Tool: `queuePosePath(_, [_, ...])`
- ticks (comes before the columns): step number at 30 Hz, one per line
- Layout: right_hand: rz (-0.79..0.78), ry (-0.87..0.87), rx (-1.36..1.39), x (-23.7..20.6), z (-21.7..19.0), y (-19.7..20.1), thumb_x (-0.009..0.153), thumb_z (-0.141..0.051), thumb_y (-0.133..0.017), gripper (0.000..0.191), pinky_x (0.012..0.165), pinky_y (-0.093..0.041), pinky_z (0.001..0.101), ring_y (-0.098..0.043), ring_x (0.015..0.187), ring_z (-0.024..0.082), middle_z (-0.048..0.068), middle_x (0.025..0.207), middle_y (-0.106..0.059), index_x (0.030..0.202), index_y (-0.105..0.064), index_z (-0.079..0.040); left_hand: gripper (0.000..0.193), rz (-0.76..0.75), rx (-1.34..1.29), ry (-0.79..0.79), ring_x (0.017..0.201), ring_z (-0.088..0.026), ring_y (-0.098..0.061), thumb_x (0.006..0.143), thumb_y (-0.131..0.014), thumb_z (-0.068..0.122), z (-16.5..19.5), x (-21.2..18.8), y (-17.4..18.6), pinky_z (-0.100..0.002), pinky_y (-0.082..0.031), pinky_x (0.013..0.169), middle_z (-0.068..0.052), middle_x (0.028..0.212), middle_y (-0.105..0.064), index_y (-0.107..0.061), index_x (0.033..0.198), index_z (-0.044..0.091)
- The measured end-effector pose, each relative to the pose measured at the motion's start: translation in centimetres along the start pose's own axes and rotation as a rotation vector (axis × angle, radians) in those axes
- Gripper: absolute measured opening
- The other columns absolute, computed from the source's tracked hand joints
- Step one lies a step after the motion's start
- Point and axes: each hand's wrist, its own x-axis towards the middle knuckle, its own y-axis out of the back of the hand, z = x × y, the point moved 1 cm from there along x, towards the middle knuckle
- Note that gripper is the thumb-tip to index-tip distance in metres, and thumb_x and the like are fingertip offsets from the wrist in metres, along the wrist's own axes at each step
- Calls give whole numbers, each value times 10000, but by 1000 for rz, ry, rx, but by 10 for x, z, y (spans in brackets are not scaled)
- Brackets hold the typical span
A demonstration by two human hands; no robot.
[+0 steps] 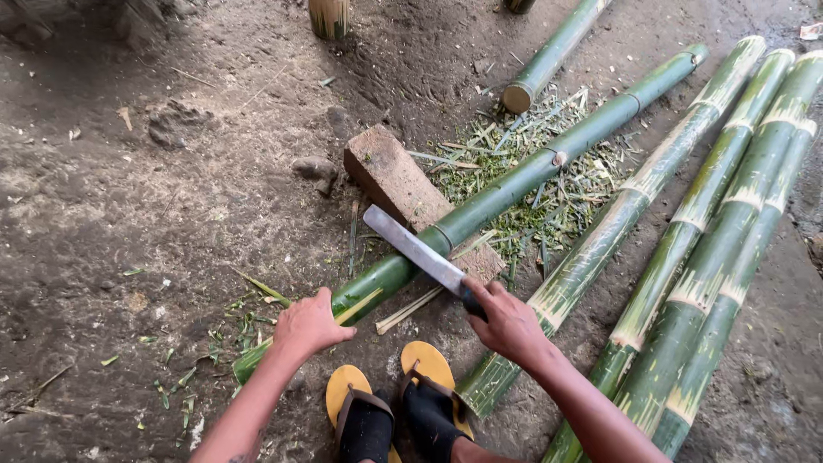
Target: The person uses a machete to repeatedly strike and cut a green bamboo pole resting on a brick. The person rotates the pole and continues chopping to sever it into shorter sections.
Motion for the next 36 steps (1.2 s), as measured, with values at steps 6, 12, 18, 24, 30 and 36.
queuePosePath(6, [-24,-249,126,-11,-12,4,990,-406,-559,437,682,-617,454,-721,770,327,197,977,-664,1164,-493,-11,944,171,-70,-51,990,-369,-695,608,-856,532,-1,-3,-2,-474,-584,844,-189,1149,-634,-465,1342,87])
queuePosePath(12, [-251,99,-99,-20,-19,-24,982,-552,-567,535,696,-589,478,-687,760,344,209,895,-686,1096,-513,-32,758,-28,-15,28,951,-289,-788,681,-733,552,0,-2,-1,-402,-653,851,-153,1024,-776,-600,1210,26])
queuePosePath(18, [-37,-383,132,33,52,9,1051,-483,-470,441,327,-407,284,-500,427,135,63,653,-624,1046,-540,-49,753,65,-19,-1,994,-335,-730,655,-759,532,0,-6,-1,-435,-582,909,-204,1068,-739,-603,1196,32])
queuePosePath(24, [-145,-97,72,2,14,-32,964,-496,-580,435,590,-611,417,-698,636,274,125,761,-683,1043,-538,-70,723,-12,-68,-30,953,-302,-759,624,-760,537,-5,4,5,-421,-605,877,-180,1032,-765,-651,1135,37])
queuePosePath(30, [-55,-66,-55,14,23,-6,930,-466,-621,401,665,-617,472,-721,718,323,145,814,-700,1053,-547,-92,709,64,-101,-38,932,-327,-721,596,-775,547,-11,13,1,-443,-593,850,-196,1031,-745,-696,1083,39])
queuePosePath(36, [-181,-177,60,10,9,-7,964,-547,-594,470,688,-625,459,-729,719,310,129,836,-709,1079,-556,-93,767,21,-44,-98,904,-267,-725,586,-777,608,-7,25,1,-397,-591,827,-163,1033,-744,-691,1100,45])
